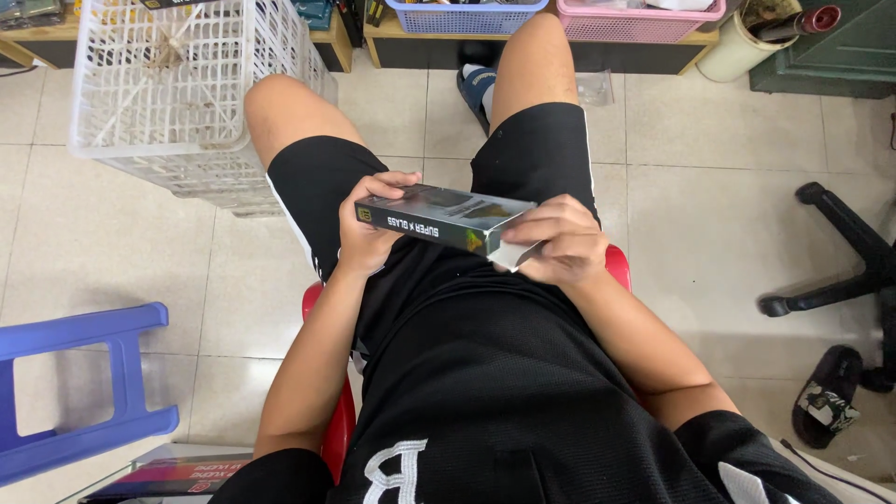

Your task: The person removes screen protector components from their packaging, pulling out protective sheets and cleaning cloths from multiple boxes.

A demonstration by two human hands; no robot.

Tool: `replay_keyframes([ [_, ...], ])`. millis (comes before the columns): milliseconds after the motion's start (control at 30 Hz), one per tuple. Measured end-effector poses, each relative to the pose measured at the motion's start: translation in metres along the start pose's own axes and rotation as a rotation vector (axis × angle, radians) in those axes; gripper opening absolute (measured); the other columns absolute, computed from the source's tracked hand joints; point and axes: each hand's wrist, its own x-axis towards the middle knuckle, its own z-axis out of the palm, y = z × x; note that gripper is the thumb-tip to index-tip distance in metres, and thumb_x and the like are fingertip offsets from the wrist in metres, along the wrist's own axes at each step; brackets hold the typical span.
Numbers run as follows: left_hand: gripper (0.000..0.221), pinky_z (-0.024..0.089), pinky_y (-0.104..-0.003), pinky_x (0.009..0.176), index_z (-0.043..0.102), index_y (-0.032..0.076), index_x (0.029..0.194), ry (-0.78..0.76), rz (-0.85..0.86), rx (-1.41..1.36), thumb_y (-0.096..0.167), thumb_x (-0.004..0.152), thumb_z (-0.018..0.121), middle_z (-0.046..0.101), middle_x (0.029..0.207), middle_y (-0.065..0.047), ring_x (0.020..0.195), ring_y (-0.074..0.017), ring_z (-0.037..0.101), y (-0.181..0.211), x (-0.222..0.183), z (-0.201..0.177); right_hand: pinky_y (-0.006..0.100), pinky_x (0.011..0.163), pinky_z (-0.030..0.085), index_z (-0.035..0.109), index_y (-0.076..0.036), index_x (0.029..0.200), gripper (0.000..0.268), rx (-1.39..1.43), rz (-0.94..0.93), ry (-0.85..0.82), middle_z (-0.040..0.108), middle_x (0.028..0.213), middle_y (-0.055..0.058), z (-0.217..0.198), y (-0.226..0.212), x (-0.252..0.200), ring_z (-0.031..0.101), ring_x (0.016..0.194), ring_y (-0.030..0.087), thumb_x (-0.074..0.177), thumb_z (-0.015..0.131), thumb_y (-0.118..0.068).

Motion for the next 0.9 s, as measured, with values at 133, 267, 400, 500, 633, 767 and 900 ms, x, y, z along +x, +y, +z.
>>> replay_keyframes([
  [133,0.039,0.051,-0.047,0.120,0.058,0.004,0.112,-0.016,-0.023,-0.144,0.012,0.087,0.088,0.065,0.129,-0.016,0.132,-0.0308,0.064,0.002,-0.002,0.002,0.034,0.076,0.058,0.046,0.002,0.096,0.023,0.248,0.153,-0.118,0.075,0.097,0.015,-0.009,-0.034,0.042,0.074,0.087,0.028,0.105,0.055,-0.017],
  [267,0.038,0.052,-0.047,0.116,0.058,0.005,0.110,-0.027,-0.022,-0.157,0.012,0.087,0.088,0.066,0.128,-0.017,0.131,-0.0311,0.064,0.001,-0.003,-0.002,0.034,0.081,0.065,0.068,0.001,0.104,0.009,0.167,0.473,-0.252,0.078,0.100,0.014,-0.025,-0.061,0.061,0.079,0.092,0.025,0.099,0.062,0.006],
  [400,0.038,0.051,-0.048,0.118,0.060,0.005,0.110,-0.060,-0.021,-0.160,0.011,0.086,0.089,0.067,0.129,-0.017,0.133,-0.0314,0.064,0.007,-0.003,0.000,0.029,0.077,0.065,0.075,-0.002,0.097,0.012,0.086,0.446,-0.459,0.078,0.096,0.009,-0.042,-0.072,0.088,0.079,0.089,0.019,0.088,0.082,-0.007],
  [500,0.038,0.050,-0.048,0.120,0.061,0.005,0.109,-0.091,-0.004,-0.089,0.010,0.085,0.089,0.068,0.129,-0.017,0.134,-0.0312,0.063,0.011,-0.002,0.001,0.030,0.076,0.064,0.076,-0.002,0.097,0.019,0.077,0.455,-0.570,0.078,0.095,0.007,-0.052,-0.074,0.098,0.078,0.089,0.020,0.083,0.084,-0.013],
  [633,0.036,0.052,-0.047,0.117,0.062,0.005,0.107,-0.067,-0.003,-0.019,0.009,0.084,0.090,0.070,0.124,-0.016,0.132,-0.0306,0.064,0.013,-0.001,0.002,0.030,0.072,0.063,0.078,-0.003,0.102,0.020,-0.041,0.486,-0.644,0.078,0.095,0.008,-0.054,-0.074,0.100,0.077,0.086,0.021,0.084,0.081,-0.011],
  [767,0.038,0.051,-0.046,0.117,0.063,0.005,0.107,-0.068,0.044,0.037,0.010,0.082,0.091,0.071,0.123,-0.015,0.132,-0.0300,0.064,0.017,0.000,0.003,0.031,0.070,0.062,0.078,-0.005,0.102,0.018,-0.090,0.431,-0.694,0.078,0.096,0.007,-0.058,-0.063,0.087,0.077,0.087,0.022,0.085,0.080,-0.009],
  [900,0.038,0.051,-0.046,0.117,0.063,0.005,0.105,-0.058,0.056,0.141,0.011,0.082,0.092,0.072,0.121,-0.015,0.132,-0.0305,0.064,0.017,-0.001,0.002,0.032,0.067,0.060,0.077,-0.006,0.100,0.017,-0.156,0.370,-0.722,0.078,0.095,0.007,-0.057,-0.055,0.080,0.076,0.085,0.023,0.083,0.079,-0.007],
])
